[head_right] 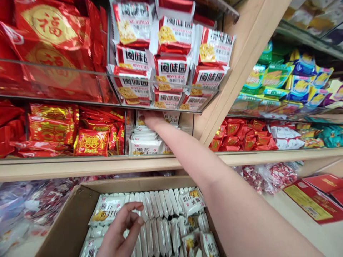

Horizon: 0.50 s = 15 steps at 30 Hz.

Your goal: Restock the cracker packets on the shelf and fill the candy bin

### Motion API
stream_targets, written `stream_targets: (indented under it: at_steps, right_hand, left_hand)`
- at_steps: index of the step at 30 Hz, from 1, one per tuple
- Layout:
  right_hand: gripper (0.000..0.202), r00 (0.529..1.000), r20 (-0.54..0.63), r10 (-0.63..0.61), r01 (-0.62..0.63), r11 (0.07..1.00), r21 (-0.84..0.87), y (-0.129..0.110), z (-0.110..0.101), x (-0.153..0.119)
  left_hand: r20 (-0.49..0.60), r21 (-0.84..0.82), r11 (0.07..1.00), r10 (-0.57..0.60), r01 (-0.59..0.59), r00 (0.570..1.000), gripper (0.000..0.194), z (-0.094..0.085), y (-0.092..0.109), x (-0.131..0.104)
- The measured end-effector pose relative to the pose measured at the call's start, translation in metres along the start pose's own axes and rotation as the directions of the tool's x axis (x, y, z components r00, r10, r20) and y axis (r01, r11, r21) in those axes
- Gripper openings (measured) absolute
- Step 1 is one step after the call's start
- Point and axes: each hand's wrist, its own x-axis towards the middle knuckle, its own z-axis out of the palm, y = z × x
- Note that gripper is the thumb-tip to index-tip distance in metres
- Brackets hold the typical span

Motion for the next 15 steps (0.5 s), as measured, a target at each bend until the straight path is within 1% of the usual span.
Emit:
stream_targets:
  at_steps: [2,3,5,6,7,8,9,10,11,12,13,14,15]
  right_hand:
    - [0.039,0.999,-0.041,-0.025,0.027,0.999,0.044,-0.001,-0.016,-0.02]
    - [0.038,0.996,-0.072,-0.052,0.057,0.996,0.067,-0.003,-0.026,-0.037]
    - [0.034,0.983,-0.117,-0.143,0.157,0.981,0.115,-0.009,-0.045,-0.085]
    - [0.033,0.972,-0.105,-0.21,0.224,0.964,0.142,-0.012,-0.052,-0.116]
    - [0.032,0.95,-0.056,-0.307,0.312,0.934,0.172,-0.016,-0.056,-0.149]
    - [0.031,0.907,0.038,-0.419,0.403,0.892,0.206,-0.018,-0.057,-0.183]
    - [0.028,0.861,0.126,-0.492,0.455,0.858,0.237,-0.019,-0.053,-0.217]
    - [0.025,0.832,0.235,-0.503,0.442,0.856,0.269,-0.018,-0.046,-0.249]
    - [0.022,0.816,0.346,-0.464,0.383,0.881,0.277,-0.015,-0.036,-0.278]
    - [0.022,0.803,0.47,-0.366,0.272,0.927,0.258,-0.011,-0.024,-0.303]
    - [0.037,0.772,0.583,-0.252,0.148,0.964,0.222,-0.006,-0.012,-0.324]
    - [0.049,0.709,0.695,-0.119,0.007,0.987,0.162,-0.001,0.0,-0.341]
    - [0.055,0.655,0.755,-0.007,-0.126,0.985,0.118,0.003,0.009,-0.353]
  left_hand:
    - [0.019,0.032,0.999,-0.015,0.014,1.0,0.021,-0.007,0.007,0.003]
    - [0.023,0.049,0.999,-0.021,0.02,1.0,0.021,-0.011,0.01,0.005]
    - [0.036,0.076,0.997,-0.027,0.025,0.999,0.021,-0.016,0.013,0.008]
    - [0.042,0.086,0.996,-0.03,0.026,0.999,0.021,-0.017,0.014,0.009]
    - [0.046,0.089,0.996,-0.028,0.024,0.999,0.021,-0.018,0.014,0.01]
    - [0.046,0.086,0.996,-0.026,0.022,0.999,0.022,-0.018,0.013,0.01]
    - [0.044,0.078,0.997,-0.025,0.022,0.999,0.022,-0.018,0.013,0.01]
    - [0.041,0.07,0.997,-0.029,0.026,0.999,0.023,-0.017,0.012,0.01]
    - [0.042,0.064,0.997,-0.034,0.031,0.999,0.023,-0.016,0.011,0.009]
    - [0.048,0.065,0.997,-0.045,0.042,0.998,0.023,-0.014,0.01,0.008]
    - [0.056,0.068,0.996,-0.06,0.056,0.997,0.023,-0.013,0.01,0.007]
    - [0.064,0.073,0.995,-0.075,0.07,0.995,0.023,-0.011,0.01,0.006]
    - [0.079,0.076,0.994,-0.086,0.08,0.993,0.023,-0.01,0.009,0.005]
